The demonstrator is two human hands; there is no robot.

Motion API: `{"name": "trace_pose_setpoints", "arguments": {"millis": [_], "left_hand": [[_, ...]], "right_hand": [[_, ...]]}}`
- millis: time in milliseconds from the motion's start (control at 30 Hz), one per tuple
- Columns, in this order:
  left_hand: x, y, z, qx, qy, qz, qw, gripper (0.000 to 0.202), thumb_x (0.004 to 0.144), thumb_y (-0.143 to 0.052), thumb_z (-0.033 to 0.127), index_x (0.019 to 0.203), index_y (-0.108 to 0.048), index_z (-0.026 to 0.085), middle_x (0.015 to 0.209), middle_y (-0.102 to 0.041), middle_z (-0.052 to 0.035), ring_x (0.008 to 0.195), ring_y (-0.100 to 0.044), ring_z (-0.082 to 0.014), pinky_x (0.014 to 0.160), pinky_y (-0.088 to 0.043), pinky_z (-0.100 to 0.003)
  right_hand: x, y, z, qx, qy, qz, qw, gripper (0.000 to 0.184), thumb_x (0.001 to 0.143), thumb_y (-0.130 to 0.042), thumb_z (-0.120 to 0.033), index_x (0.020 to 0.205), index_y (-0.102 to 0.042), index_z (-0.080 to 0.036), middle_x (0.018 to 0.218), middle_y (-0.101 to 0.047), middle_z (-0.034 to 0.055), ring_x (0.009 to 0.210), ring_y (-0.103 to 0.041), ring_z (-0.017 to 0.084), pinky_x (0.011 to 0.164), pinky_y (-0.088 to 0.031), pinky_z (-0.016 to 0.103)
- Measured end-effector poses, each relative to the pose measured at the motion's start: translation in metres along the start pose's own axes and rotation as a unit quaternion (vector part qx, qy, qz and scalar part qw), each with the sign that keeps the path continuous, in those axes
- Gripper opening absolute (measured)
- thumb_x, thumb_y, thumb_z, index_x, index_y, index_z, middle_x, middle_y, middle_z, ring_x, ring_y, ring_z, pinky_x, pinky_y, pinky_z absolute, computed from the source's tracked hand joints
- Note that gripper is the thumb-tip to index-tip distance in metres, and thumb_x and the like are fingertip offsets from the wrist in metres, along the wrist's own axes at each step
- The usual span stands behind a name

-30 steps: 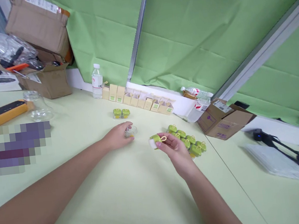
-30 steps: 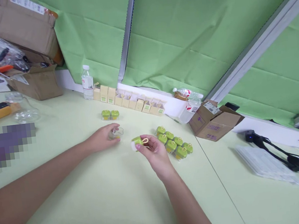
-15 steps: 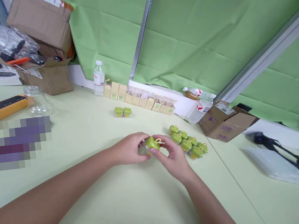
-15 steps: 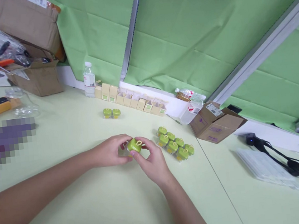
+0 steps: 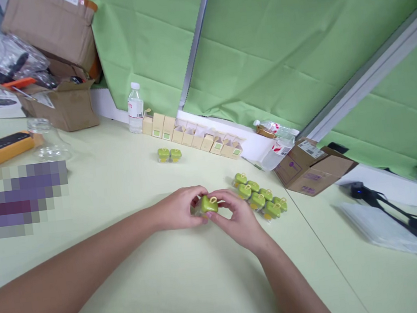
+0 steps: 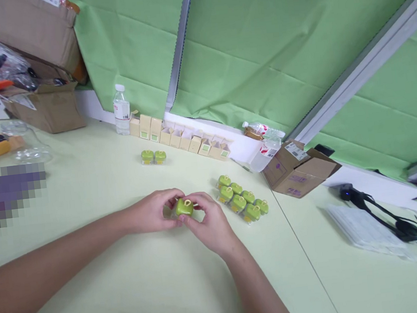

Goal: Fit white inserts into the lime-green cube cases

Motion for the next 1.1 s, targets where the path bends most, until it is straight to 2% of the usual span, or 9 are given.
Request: {"name": "trace_pose_setpoints", "arguments": {"millis": [100, 200, 367, 433, 600, 733, 933, 1100], "left_hand": [[0.000, 0.000, -0.003, -0.002, 0.011, -0.006, 1.000, 0.039, 0.075, -0.073, 0.033, 0.109, -0.058, 0.022, 0.095, -0.068, -0.0032, 0.081, -0.064, -0.0188, 0.073, -0.049, -0.030], [0.000, 0.001, -0.004, -0.001, 0.015, 0.002, 1.000, 0.041, 0.072, -0.074, 0.029, 0.110, -0.058, 0.023, 0.098, -0.068, -0.0027, 0.082, -0.063, -0.0187, 0.072, -0.048, -0.029], [-0.001, 0.000, -0.007, 0.031, 0.019, -0.004, 0.999, 0.039, 0.069, -0.074, 0.029, 0.105, -0.061, 0.023, 0.089, -0.066, -0.0009, 0.076, -0.061, -0.0181, 0.069, -0.046, -0.028], [-0.001, 0.001, -0.006, 0.049, 0.017, -0.002, 0.999, 0.039, 0.069, -0.074, 0.029, 0.106, -0.062, 0.024, 0.093, -0.067, -0.0016, 0.080, -0.061, -0.0194, 0.071, -0.045, -0.029], [0.000, 0.002, 0.000, 0.044, 0.010, -0.030, 0.999, 0.034, 0.076, -0.071, 0.038, 0.106, -0.065, 0.023, 0.095, -0.069, -0.0031, 0.081, -0.063, -0.0200, 0.071, -0.045, -0.029], [0.000, 0.004, 0.001, 0.026, 0.012, -0.028, 0.999, 0.027, 0.083, -0.064, 0.041, 0.102, -0.066, 0.021, 0.094, -0.070, -0.0035, 0.080, -0.063, -0.0187, 0.071, -0.044, -0.028], [0.001, 0.005, -0.003, 0.017, 0.013, -0.028, 0.999, 0.025, 0.084, -0.064, 0.041, 0.099, -0.066, 0.021, 0.092, -0.070, -0.0032, 0.081, -0.064, -0.0187, 0.073, -0.046, -0.028], [0.001, 0.005, -0.004, 0.027, 0.011, -0.034, 0.999, 0.027, 0.084, -0.065, 0.042, 0.101, -0.065, 0.022, 0.096, -0.070, -0.0029, 0.085, -0.065, -0.0190, 0.075, -0.047, -0.029]], "right_hand": [[0.001, -0.002, 0.007, 0.030, -0.014, -0.007, 0.999, 0.023, 0.083, -0.072, -0.032, 0.105, -0.071, -0.028, 0.115, -0.067, 0.0060, 0.107, -0.062, 0.023, 0.092, -0.053, 0.041], [0.002, -0.001, 0.015, 0.052, -0.023, 0.015, 0.998, 0.015, 0.089, -0.065, -0.036, 0.098, -0.073, -0.027, 0.112, -0.068, 0.0063, 0.106, -0.064, 0.022, 0.092, -0.053, 0.041], [0.003, -0.008, 0.026, 0.047, -0.035, 0.031, 0.998, 0.014, 0.086, -0.067, -0.036, 0.089, -0.074, -0.024, 0.104, -0.068, 0.0057, 0.094, -0.066, 0.020, 0.082, -0.056, 0.035], [0.003, -0.010, 0.028, 0.049, -0.044, 0.030, 0.997, 0.015, 0.086, -0.067, -0.037, 0.089, -0.073, -0.024, 0.103, -0.069, 0.0057, 0.092, -0.066, 0.019, 0.079, -0.057, 0.033], [0.002, -0.011, 0.028, 0.044, -0.052, 0.024, 0.997, 0.014, 0.087, -0.066, -0.036, 0.089, -0.072, -0.023, 0.102, -0.069, 0.0056, 0.090, -0.066, 0.019, 0.075, -0.056, 0.031], [0.002, -0.012, 0.028, 0.050, -0.052, 0.024, 0.997, 0.015, 0.088, -0.065, -0.036, 0.090, -0.073, -0.024, 0.102, -0.069, 0.0059, 0.091, -0.066, 0.020, 0.076, -0.057, 0.031], [0.001, -0.014, 0.025, 0.045, -0.042, 0.031, 0.998, 0.017, 0.090, -0.062, -0.036, 0.098, -0.073, -0.024, 0.102, -0.067, 0.0065, 0.092, -0.065, 0.020, 0.078, -0.057, 0.032], [0.000, -0.016, 0.023, 0.021, -0.035, 0.026, 0.999, 0.016, 0.093, -0.059, -0.033, 0.097, -0.070, -0.023, 0.103, -0.066, 0.0060, 0.093, -0.065, 0.019, 0.077, -0.057, 0.031]]}}
Point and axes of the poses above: each hand's wrist, its own x-axis towards the middle knuckle, its own y-axis out of the back of the hand, z = x × y, the point moved 7 cm from there along x, towards the middle knuckle
